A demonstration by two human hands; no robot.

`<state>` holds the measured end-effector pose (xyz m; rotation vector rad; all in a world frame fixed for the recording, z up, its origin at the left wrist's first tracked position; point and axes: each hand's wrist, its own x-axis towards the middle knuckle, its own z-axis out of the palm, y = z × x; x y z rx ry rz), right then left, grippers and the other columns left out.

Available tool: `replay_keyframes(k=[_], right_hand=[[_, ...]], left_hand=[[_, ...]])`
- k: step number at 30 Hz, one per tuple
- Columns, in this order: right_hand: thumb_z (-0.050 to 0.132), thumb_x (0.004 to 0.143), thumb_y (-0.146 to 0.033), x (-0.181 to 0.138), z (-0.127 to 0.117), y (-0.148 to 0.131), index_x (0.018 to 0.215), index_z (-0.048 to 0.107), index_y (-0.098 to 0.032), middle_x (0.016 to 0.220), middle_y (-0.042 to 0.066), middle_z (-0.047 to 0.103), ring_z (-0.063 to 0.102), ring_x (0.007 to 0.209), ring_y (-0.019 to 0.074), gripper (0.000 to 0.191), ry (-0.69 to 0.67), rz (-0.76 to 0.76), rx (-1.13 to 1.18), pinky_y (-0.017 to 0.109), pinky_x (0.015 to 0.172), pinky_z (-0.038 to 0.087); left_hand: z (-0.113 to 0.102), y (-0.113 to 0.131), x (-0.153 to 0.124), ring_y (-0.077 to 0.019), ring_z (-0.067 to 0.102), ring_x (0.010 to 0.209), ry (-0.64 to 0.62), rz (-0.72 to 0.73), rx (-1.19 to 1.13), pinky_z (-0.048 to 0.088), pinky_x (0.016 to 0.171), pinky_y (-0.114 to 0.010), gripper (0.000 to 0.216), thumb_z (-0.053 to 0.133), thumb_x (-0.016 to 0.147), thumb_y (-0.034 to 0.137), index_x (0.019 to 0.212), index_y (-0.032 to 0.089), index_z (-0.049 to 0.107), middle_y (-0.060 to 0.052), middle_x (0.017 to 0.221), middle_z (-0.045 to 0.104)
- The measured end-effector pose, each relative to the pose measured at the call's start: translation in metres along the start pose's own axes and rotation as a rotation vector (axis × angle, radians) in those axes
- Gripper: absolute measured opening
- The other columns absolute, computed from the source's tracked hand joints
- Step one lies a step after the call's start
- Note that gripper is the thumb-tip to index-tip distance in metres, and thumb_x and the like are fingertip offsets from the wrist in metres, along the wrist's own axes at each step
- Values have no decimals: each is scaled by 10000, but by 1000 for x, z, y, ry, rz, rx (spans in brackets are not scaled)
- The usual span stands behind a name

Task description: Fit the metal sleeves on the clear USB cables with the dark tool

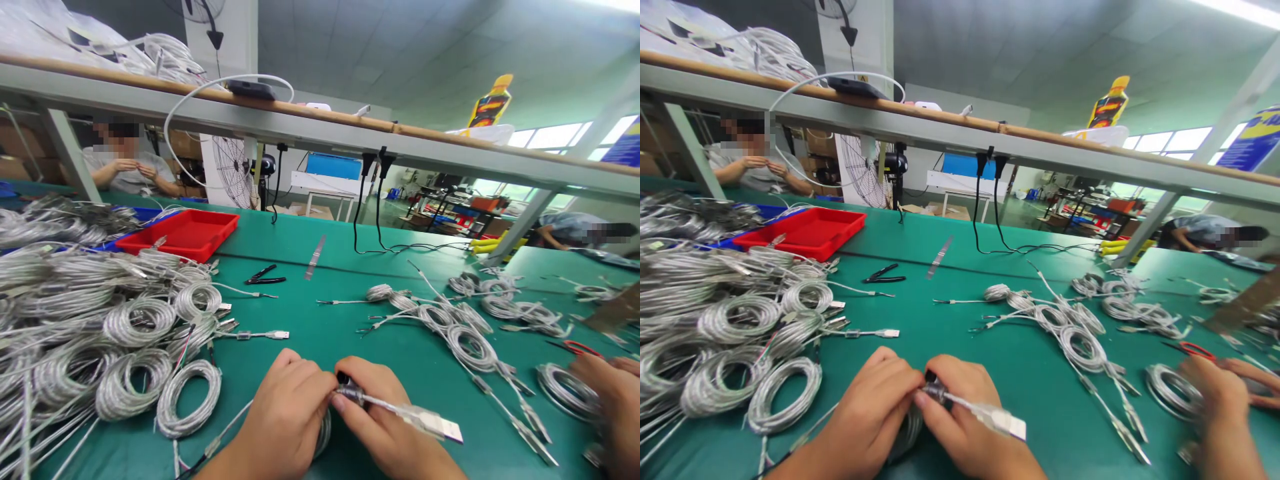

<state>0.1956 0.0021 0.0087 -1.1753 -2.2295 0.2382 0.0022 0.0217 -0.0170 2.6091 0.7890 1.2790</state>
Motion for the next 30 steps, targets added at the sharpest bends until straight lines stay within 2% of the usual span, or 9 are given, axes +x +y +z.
replay_keyframes(k=[4, 8, 13, 16, 19, 23, 30], right_hand=[[263, 1101, -614, 0, 0, -3, 906, 622, -210, 824, 26, 700, 640, 722, 176, 573, 51, -27, 14, 276, 678, 437], [320, 1102, -569, 0, 3, -1, 904, 615, -213, 812, 16, 689, 632, 709, 174, 504, 62, -23, 25, 275, 675, 435], [539, 999, -421, 0, 7, 5, 925, 596, -215, 782, -11, 638, 574, 671, 163, 226, 74, -3, 85, 263, 642, 417], [599, 929, -324, 0, 7, 4, 965, 597, -217, 810, -15, 638, 578, 694, 157, 113, 104, -25, 118, 256, 668, 429], [595, 949, -307, 0, 4, 3, 959, 599, -218, 791, -21, 626, 565, 682, 151, 90, 92, -42, 114, 254, 669, 423], [565, 999, -340, 0, 1, 1, 906, 584, -220, 750, -31, 602, 536, 652, 144, 153, 55, -49, 93, 253, 639, 393], [524, 1009, -356, 0, -1, 2, 852, 574, -211, 702, -20, 588, 527, 617, 146, 219, 24, -43, 53, 256, 611, 373]], left_hand=[[1, 1, 0, -180, 494, 677, 5, -1, -7, 334, 694, -344, 240, 360, 994, 61, 902, 187, 542, -8, 749, 561], [0, 3, 1, -186, 499, 682, -1, -16, -16, 334, 693, -343, 244, 356, 992, 59, 914, 192, 545, -13, 755, 567], [-3, 3, 2, -185, 501, 683, -37, -27, -41, 334, 681, -336, 248, 347, 991, 76, 869, 202, 522, -8, 746, 555], [-3, 2, 2, -177, 503, 680, -64, -35, -63, 340, 680, -332, 248, 345, 1002, 90, 857, 205, 510, -1, 745, 556], [-2, 2, 2, -173, 507, 674, -83, -39, -74, 342, 687, -336, 247, 336, 1006, 93, 863, 206, 503, 0, 748, 562], [-1, 1, 2, -174, 506, 667, -95, -42, -69, 334, 682, -340, 253, 326, 1008, 96, 842, 210, 480, 0, 739, 557], [1, 1, 1, -181, 506, 671, -100, -31, -58, 331, 685, -346, 252, 324, 1003, 84, 863, 208, 493, -4, 744, 558]])
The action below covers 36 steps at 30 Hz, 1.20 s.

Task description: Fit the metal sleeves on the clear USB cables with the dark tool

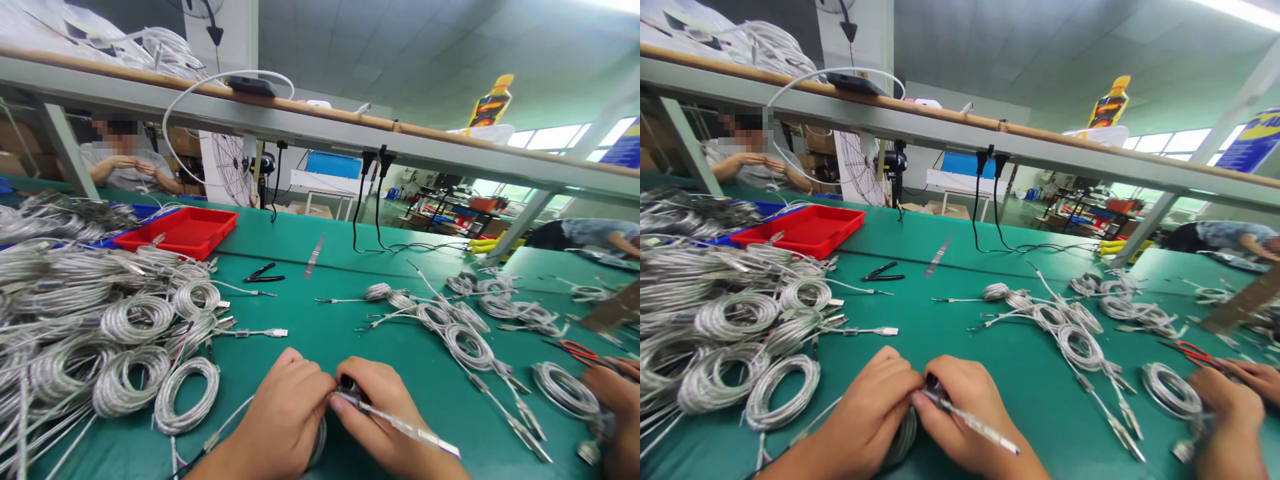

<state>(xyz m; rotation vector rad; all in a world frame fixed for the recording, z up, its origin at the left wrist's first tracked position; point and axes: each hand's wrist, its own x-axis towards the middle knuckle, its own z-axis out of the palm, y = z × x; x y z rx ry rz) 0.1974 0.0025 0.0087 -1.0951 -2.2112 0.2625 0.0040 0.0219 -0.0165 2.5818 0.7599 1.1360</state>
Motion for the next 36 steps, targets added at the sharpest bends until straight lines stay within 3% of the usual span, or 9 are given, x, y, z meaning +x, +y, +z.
replay_keyframes(k=[13, 24, 36], right_hand=[[609, 861, -259, 2, 3, -2, 876, 600, -206, 709, -23, 582, 490, 606, 141, 55, 87, -19, 45, 259, 599, 355], [620, 898, -301, 0, 9, 4, 912, 607, -213, 735, -37, 599, 498, 625, 137, 90, 87, -17, 75, 251, 604, 359], [474, 1043, -568, 1, 4, 1, 842, 585, -210, 714, -36, 562, 509, 645, 143, 425, -9, 82, 141, 265, 616, 350]], left_hand=[[0, 2, -2, -190, 518, 726, 103, 39, -16, 355, 696, -343, 207, 374, 987, 55, 951, 203, 514, -14, 797, 593], [2, 2, -1, -188, 534, 724, 128, 51, -19, 361, 699, -343, 207, 392, 964, 46, 956, 207, 521, -12, 815, 628], [0, 3, 0, -186, 532, 716, 129, 47, 3, 362, 685, -340, 193, 395, 969, 49, 946, 209, 501, -10, 802, 614]])
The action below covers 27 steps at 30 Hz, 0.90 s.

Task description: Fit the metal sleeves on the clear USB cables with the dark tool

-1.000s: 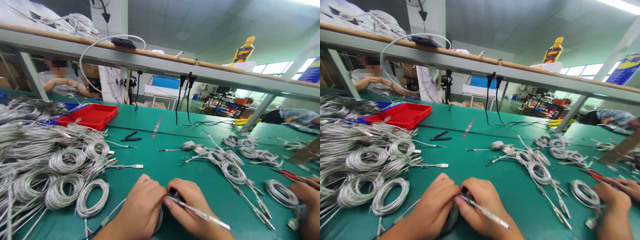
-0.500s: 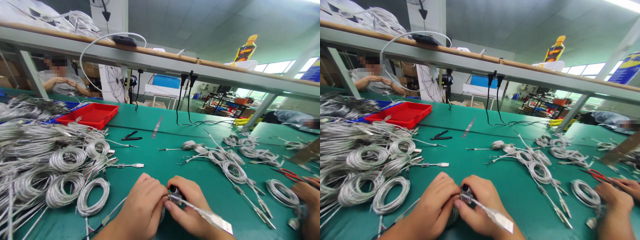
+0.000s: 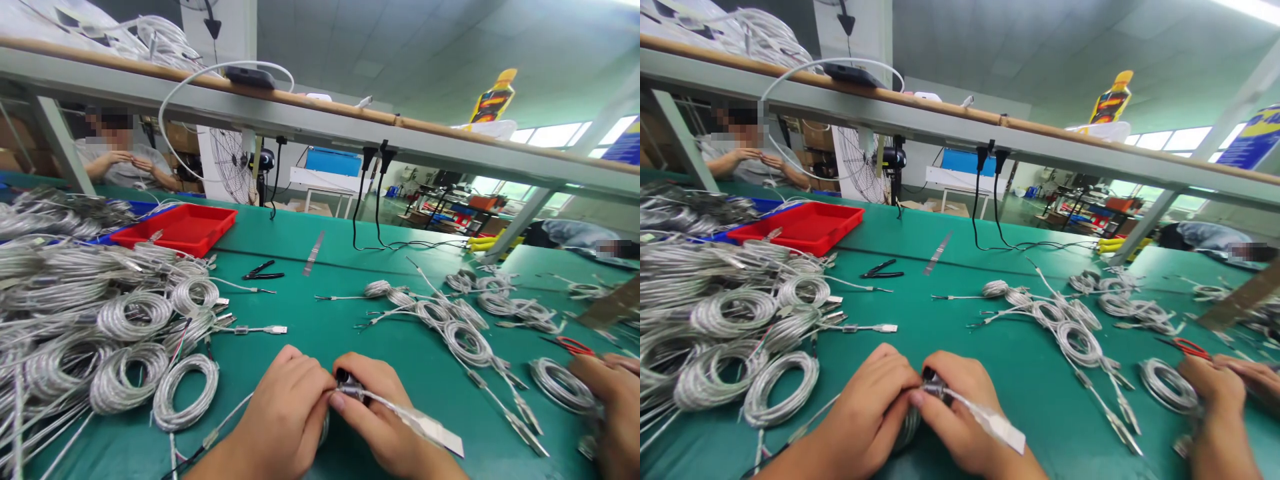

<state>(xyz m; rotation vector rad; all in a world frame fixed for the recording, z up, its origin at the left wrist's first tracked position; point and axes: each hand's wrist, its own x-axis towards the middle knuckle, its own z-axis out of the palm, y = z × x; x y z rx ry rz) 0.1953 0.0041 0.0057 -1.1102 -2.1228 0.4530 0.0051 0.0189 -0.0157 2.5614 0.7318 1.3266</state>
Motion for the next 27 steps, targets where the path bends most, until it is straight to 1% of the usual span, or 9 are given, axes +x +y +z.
replay_keyframes(k=[3, 5, 9, 12, 16, 19, 22, 25, 27], right_hand=[[478, 1036, -561, -1, 0, 0, 826, 582, -208, 708, -35, 562, 511, 643, 144, 424, 5, 7, 14, 270, 616, 346], [499, 1026, -534, -1, 1, 0, 829, 587, -209, 706, -36, 566, 514, 640, 143, 390, 22, -3, 15, 268, 614, 348], [577, 983, -421, 0, 4, 1, 866, 601, -217, 722, -42, 590, 512, 631, 136, 237, 69, -36, 16, 252, 616, 363], [614, 941, -372, 1, 6, 2, 899, 611, -224, 744, -44, 616, 525, 638, 136, 154, 77, -22, 54, 242, 616, 376], [631, 927, -427, -1, 4, 5, 939, 637, -233, 790, -31, 644, 557, 680, 156, 194, 93, 12, 77, 252, 647, 397], [595, 970, -468, -5, 1, 7, 990, 653, -249, 820, -30, 654, 576, 712, 164, 228, 137, 7, 93, 257, 675, 405], [558, 1002, -504, -6, 1, 9, 993, 650, -252, 810, -33, 647, 571, 700, 161, 269, 156, -7, 107, 254, 654, 402], [583, 979, -576, -4, 2, 10, 992, 654, -243, 784, -32, 637, 550, 663, 162, 340, 163, 5, 80, 258, 621, 387], [598, 968, -575, -3, 3, 10, 991, 653, -236, 779, -29, 633, 544, 654, 161, 344, 167, 16, 73, 258, 615, 385]], left_hand=[[0, 1, 1, -187, 524, 704, -6, 13, -5, 361, 681, -342, 197, 384, 967, 50, 954, 210, 497, -14, 798, 612], [0, 1, 1, -187, 520, 692, -15, 19, -14, 357, 678, -344, 199, 379, 963, 49, 958, 211, 496, -13, 790, 608], [0, 0, -1, -189, 517, 689, -20, 15, -15, 347, 673, -347, 201, 381, 952, 46, 959, 210, 496, -17, 789, 606], [0, -1, -2, -193, 509, 688, -1, 14, -2, 343, 670, -344, 207, 381, 951, 42, 962, 209, 502, -15, 773, 589], [0, -2, -1, -193, 508, 693, 32, 9, 12, 345, 667, -336, 201, 399, 964, 42, 968, 208, 512, -11, 760, 572], [0, -3, 0, -196, 513, 707, 54, -19, 25, 351, 679, -334, 182, 413, 992, 57, 985, 204, 520, -19, 780, 582], [-1, -5, -1, -200, 511, 712, 49, -32, 33, 352, 685, -336, 179, 412, 1007, 64, 999, 200, 527, -24, 791, 588], [-1, -6, -3, -205, 519, 721, 40, -31, 41, 358, 694, -339, 177, 410, 1007, 71, 1003, 200, 531, -27, 796, 593], [-1, -5, -3, -207, 532, 723, 36, -23, 46, 357, 693, -341, 184, 405, 1004, 69, 1012, 203, 530, -27, 801, 606]])
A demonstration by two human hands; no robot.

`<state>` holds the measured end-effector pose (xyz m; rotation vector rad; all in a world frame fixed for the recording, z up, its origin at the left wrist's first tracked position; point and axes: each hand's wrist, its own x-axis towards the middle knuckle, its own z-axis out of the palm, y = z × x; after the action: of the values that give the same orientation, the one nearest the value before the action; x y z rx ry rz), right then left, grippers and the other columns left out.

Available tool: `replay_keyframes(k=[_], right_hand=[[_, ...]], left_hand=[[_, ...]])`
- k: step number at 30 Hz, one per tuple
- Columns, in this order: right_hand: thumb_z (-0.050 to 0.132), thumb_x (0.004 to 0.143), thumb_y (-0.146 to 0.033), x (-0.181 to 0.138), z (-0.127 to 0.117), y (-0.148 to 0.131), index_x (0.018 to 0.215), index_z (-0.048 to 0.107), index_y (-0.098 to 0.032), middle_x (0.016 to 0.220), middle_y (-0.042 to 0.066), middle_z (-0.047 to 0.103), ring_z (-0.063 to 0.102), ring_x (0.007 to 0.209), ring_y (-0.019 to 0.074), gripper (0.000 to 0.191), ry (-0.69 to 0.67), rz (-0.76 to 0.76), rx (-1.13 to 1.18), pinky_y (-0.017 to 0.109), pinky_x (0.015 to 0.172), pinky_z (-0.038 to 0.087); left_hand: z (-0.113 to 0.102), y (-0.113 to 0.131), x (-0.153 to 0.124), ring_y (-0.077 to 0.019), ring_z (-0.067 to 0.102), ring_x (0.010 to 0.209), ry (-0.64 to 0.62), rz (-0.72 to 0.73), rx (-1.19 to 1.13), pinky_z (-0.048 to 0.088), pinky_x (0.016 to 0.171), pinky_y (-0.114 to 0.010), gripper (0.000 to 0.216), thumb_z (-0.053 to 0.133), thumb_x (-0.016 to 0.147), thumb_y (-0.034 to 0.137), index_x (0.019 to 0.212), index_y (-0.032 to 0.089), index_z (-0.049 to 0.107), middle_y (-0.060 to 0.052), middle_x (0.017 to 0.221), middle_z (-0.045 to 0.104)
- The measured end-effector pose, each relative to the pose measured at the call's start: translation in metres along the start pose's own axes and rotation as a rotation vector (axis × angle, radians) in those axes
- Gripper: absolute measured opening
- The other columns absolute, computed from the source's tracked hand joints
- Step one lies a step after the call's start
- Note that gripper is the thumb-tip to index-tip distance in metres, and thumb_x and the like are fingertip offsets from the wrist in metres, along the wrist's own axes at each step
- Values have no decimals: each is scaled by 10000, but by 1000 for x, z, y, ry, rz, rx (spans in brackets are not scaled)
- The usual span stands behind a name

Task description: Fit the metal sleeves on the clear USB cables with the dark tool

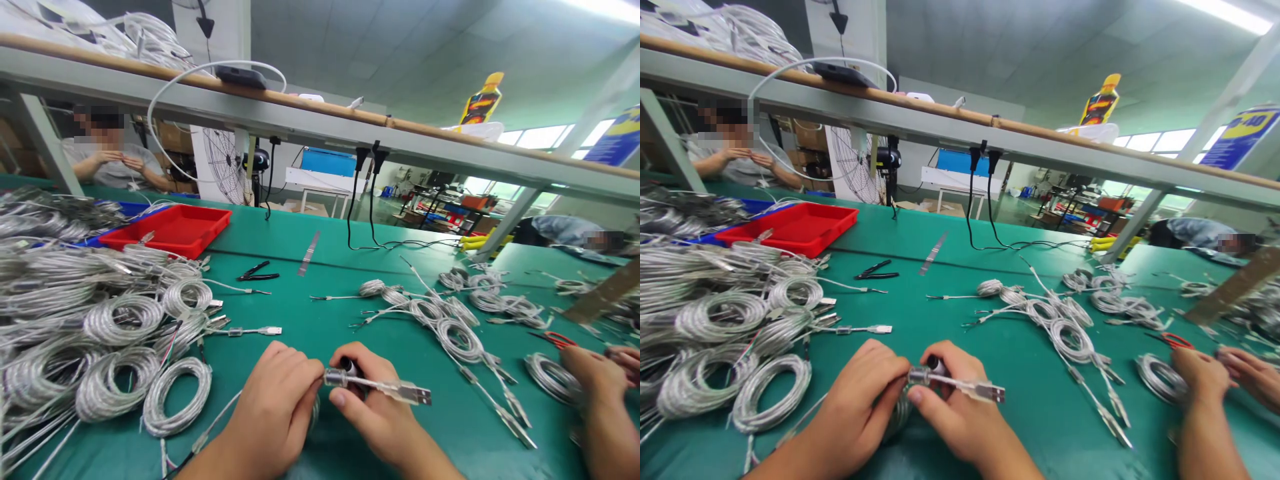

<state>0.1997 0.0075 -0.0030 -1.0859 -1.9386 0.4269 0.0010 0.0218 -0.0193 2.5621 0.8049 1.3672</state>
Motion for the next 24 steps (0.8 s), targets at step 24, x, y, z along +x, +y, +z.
replay_keyframes(k=[24], right_hand=[[535, 978, -384, 1, 1, -6, 880, 593, -220, 701, -38, 557, 485, 611, 147, 201, -63, 8, -32, 256, 586, 342]], left_hand=[[-2, 0, 2, -192, 522, 709, -93, -37, -59, 348, 693, -344, 216, 362, 1034, 98, 966, 204, 537, -8, 773, 593]])
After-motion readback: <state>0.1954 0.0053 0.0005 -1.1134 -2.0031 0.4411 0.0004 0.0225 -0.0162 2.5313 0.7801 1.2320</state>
